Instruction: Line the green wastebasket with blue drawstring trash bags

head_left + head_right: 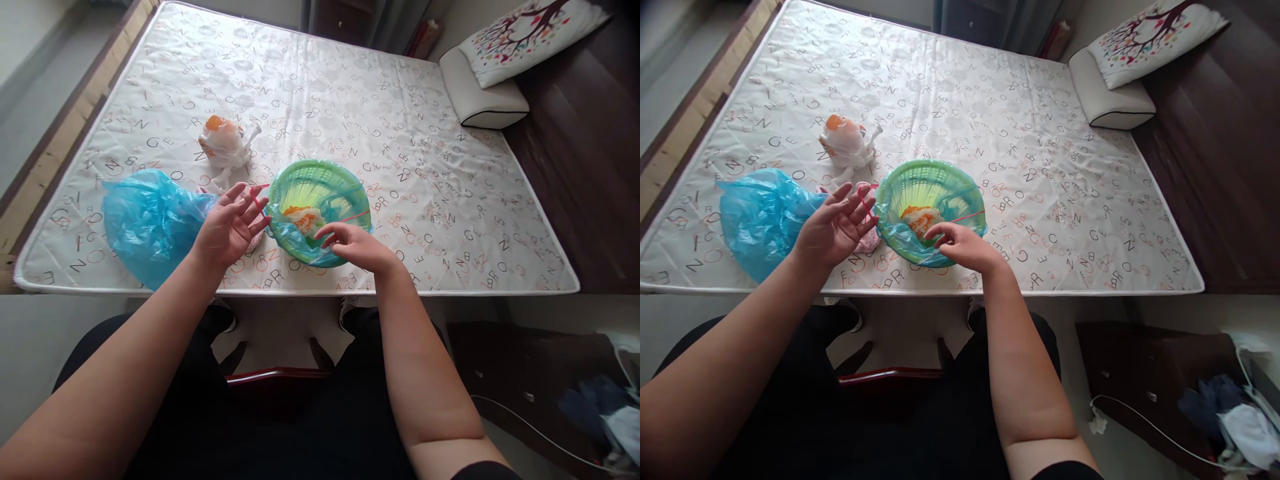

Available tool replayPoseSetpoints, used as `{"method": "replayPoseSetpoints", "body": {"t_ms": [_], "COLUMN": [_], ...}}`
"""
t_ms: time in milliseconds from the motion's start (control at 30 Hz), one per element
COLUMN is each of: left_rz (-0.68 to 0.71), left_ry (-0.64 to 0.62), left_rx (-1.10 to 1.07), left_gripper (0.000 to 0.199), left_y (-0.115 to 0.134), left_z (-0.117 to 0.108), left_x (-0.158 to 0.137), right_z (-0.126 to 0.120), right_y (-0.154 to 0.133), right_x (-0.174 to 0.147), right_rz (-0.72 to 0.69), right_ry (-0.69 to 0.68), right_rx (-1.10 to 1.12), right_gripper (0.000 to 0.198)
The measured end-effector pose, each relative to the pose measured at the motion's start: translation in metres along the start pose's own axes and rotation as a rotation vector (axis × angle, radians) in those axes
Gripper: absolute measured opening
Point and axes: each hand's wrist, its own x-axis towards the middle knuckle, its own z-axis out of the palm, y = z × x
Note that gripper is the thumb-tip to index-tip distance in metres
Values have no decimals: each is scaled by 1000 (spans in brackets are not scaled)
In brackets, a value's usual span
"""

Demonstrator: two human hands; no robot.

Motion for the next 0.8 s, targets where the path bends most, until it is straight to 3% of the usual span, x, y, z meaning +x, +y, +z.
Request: {"method": "replayPoseSetpoints", "body": {"t_ms": [67, 200, 400, 633, 800], "left_rz": [-22, -33, -23, -5, -56], "left_ry": [8, 51, 17, 74, 29], "left_rx": [-39, -24, 42, 18, -20], "left_gripper": [35, 36, 30, 35, 28], "left_y": [-1, -2, -4, -12, -6], "left_z": [0, 1, -5, -16, -24], "left_x": [0, -1, 3, 13, 15], "right_z": [-3, -6, -5, -6, -2], "right_y": [1, 2, 1, -2, -3], "right_x": [-2, -3, -2, -6, -4], "right_rz": [30, 24, 63, -62, -126], "right_ry": [-102, -231, -302, -17, 165], "right_rx": [-101, -197, -233, 66, 228], "right_gripper": [22, 25, 22, 27, 22]}}
